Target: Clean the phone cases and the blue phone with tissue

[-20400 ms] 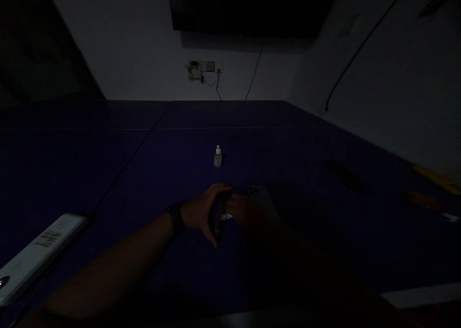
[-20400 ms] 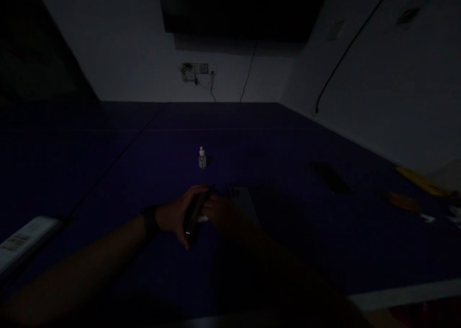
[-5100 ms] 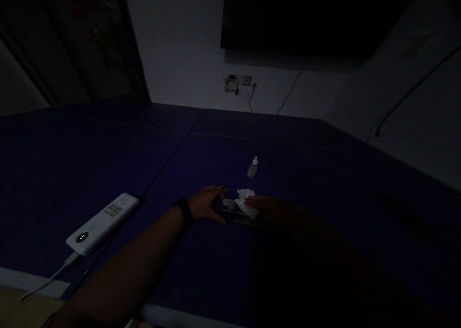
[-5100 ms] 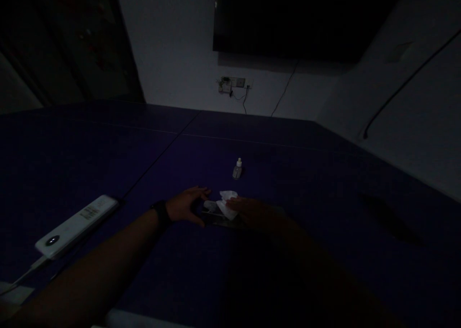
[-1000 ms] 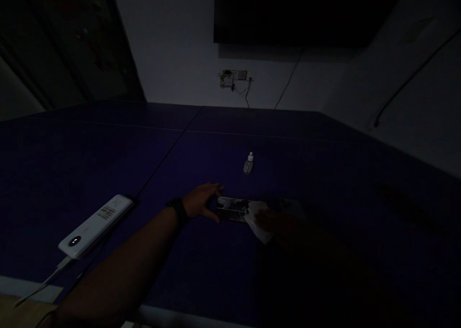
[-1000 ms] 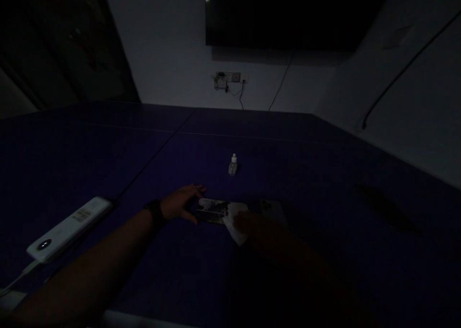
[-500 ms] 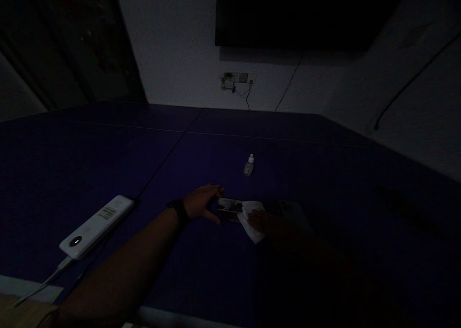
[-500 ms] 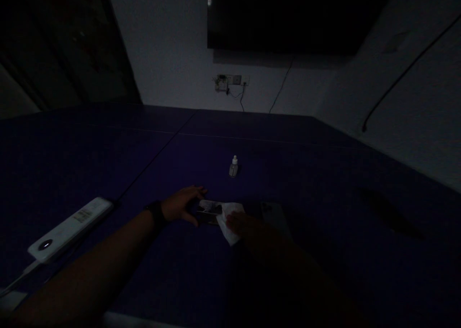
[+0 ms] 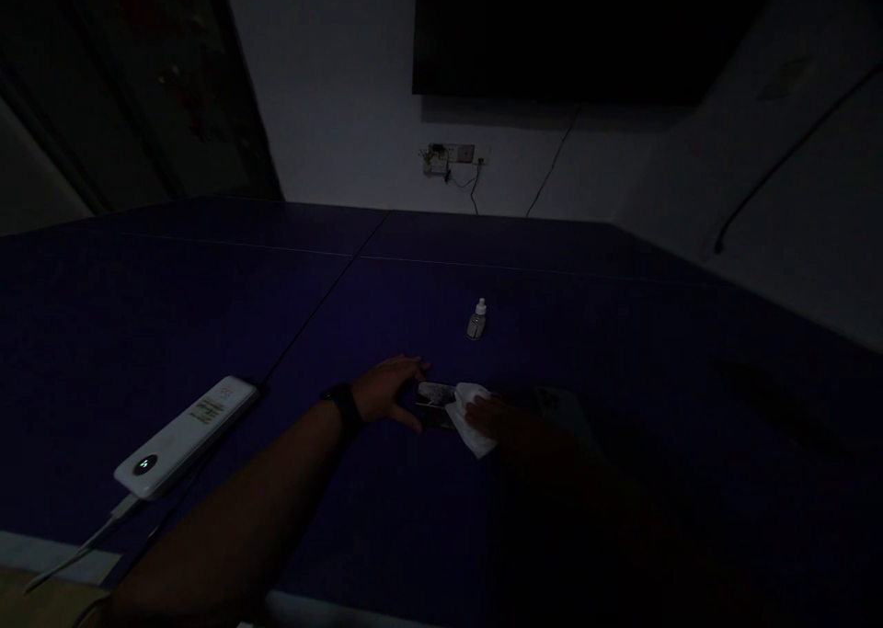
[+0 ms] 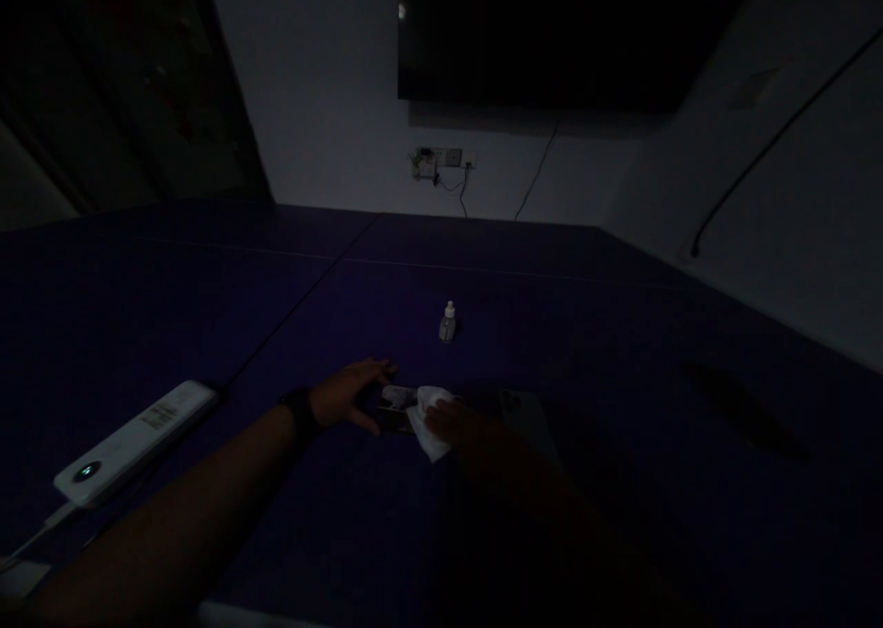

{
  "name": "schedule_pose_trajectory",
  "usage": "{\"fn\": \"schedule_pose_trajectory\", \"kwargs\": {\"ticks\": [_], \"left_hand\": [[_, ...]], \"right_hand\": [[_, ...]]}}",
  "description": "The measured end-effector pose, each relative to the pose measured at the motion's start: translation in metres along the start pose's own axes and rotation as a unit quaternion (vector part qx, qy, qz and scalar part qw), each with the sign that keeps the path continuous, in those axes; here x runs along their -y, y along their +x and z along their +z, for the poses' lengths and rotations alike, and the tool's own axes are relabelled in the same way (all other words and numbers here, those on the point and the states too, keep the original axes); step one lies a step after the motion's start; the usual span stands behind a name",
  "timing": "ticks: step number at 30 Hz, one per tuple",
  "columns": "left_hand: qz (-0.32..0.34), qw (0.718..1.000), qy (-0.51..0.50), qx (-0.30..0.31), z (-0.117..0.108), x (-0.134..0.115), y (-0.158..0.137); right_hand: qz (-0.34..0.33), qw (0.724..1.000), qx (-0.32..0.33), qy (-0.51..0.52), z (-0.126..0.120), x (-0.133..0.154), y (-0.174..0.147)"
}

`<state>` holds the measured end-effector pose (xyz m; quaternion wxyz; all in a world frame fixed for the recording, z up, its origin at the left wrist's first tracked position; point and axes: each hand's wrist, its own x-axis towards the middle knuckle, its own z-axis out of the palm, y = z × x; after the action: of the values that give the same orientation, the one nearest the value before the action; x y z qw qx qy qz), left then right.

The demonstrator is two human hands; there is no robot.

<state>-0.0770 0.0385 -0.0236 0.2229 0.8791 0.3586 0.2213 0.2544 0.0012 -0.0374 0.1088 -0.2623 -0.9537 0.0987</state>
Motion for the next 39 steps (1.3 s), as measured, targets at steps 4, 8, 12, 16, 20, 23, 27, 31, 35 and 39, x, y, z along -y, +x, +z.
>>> {"fn": "schedule_pose_trajectory", "kwargs": {"ticks": [4,8,12,16,20,23,27,31,35,39], "left_hand": [[-0.003,1.0,0.002,-0.005,0.001,0.0,-0.001],[-0.009,1.0,0.0,-0.001,0.002,0.001,0.0],[-0.002,1.0,0.004,-0.01,0.001,0.0,0.0],[0.007,1.0,0.02,-0.007,-0.001,-0.005,-0.003],[0.004,1.0,0.02,0.0,-0.002,-0.007,-0.004],[0.002,1.0,0.008,-0.006,-0.002,-0.005,-0.005],[-0.009,1.0,-0.009,-0.003,-0.002,-0.003,-0.004],[-0.004,1.0,-0.015,0.004,-0.001,-0.001,-0.002],[0.001,1.0,-0.011,0.006,0.0,0.002,0.0],[0.003,1.0,-0.005,0.005,0.003,0.007,0.002]], "right_hand": [[-0.007,1.0,-0.021,-0.001,-0.003,-0.006,0.005],[-0.009,0.999,-0.026,-0.024,-0.01,-0.015,-0.007],[-0.025,0.995,-0.065,-0.069,-0.01,-0.008,-0.012],[-0.059,0.989,-0.088,-0.105,-0.008,0.005,-0.004],[-0.088,0.98,-0.095,-0.152,-0.014,0.004,0.0],[-0.092,0.973,-0.083,-0.193,-0.019,0.002,-0.001],[-0.099,0.967,-0.07,-0.225,-0.015,0.003,-0.003],[-0.112,0.968,-0.067,-0.213,-0.005,0.007,0.004],[-0.101,0.976,-0.049,-0.187,-0.005,0.022,0.029],[-0.095,0.98,-0.017,-0.176,-0.01,0.045,0.064]]}}
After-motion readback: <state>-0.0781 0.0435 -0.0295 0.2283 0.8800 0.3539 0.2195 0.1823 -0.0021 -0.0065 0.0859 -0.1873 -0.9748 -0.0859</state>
